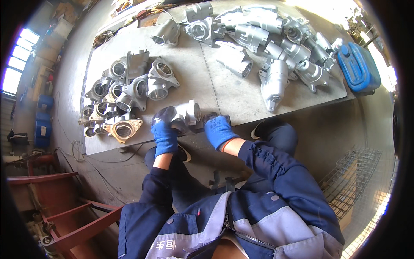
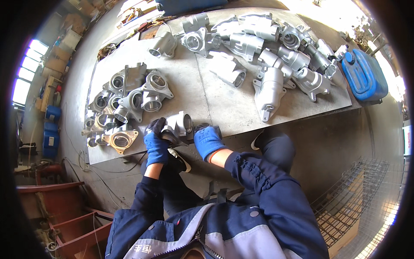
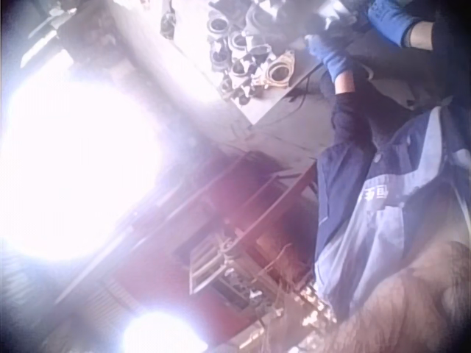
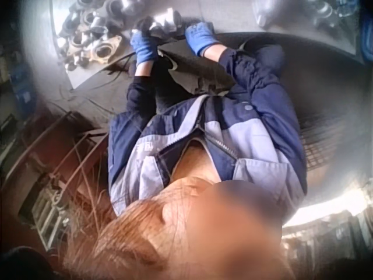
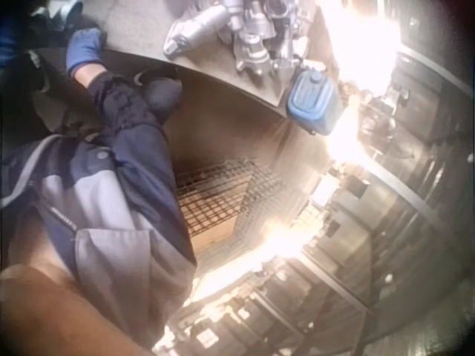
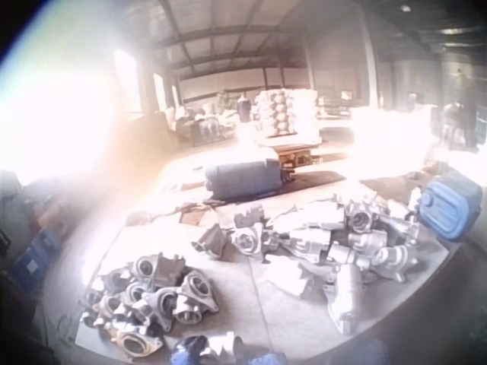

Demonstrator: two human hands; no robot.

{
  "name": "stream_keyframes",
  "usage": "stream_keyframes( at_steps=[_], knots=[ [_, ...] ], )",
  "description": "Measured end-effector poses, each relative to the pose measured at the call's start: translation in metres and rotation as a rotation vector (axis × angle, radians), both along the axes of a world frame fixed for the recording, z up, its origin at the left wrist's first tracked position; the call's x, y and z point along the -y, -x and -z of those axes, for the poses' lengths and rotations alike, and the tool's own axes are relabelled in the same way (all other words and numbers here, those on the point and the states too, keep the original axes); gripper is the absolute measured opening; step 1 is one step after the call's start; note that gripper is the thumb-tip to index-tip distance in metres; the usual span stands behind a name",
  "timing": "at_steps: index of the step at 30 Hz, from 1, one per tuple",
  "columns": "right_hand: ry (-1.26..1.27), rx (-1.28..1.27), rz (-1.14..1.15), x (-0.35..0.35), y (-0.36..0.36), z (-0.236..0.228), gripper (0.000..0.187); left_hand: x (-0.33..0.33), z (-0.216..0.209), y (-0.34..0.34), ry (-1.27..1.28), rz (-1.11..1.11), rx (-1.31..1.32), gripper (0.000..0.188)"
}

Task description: The person repeatedly picks up small metal castings from a table, turns them over in gloved hands, and places them into a growing pile. The action is continuous and repetitive throughout the clip.

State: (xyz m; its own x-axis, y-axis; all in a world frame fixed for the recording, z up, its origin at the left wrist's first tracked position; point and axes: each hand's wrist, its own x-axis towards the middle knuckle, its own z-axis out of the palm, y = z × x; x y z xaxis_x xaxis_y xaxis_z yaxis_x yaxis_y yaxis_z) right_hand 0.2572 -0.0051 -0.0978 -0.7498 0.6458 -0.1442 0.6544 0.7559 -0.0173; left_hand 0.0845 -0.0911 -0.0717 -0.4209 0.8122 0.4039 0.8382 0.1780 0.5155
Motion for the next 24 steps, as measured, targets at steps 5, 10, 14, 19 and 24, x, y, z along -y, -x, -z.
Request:
stream_keyframes(
  at_steps=[5,10,14,19,24],
  knots=[
    [0.23,-0.046,0.068,0.017,-0.006,-0.027,0.019,-0.001,-0.003,-0.004,-0.034,-0.03,-0.043,0.027],
    [0.464,-0.1,-0.047,0.002,-0.007,-0.079,0.025,0.004,-0.021,-0.003,0.128,0.002,-0.069,0.038],
    [0.436,0.049,-0.252,-0.037,0.003,-0.126,0.023,0.003,-0.015,0.023,0.273,0.22,-0.16,0.052],
    [0.141,0.019,-0.403,-0.075,0.005,-0.106,0.018,0.004,-0.011,0.037,0.197,0.388,-0.179,0.062],
    [-0.073,-0.018,-0.373,-0.095,0.006,-0.057,0.013,0.004,-0.012,0.036,0.159,0.431,-0.173,0.063]
  ],
)
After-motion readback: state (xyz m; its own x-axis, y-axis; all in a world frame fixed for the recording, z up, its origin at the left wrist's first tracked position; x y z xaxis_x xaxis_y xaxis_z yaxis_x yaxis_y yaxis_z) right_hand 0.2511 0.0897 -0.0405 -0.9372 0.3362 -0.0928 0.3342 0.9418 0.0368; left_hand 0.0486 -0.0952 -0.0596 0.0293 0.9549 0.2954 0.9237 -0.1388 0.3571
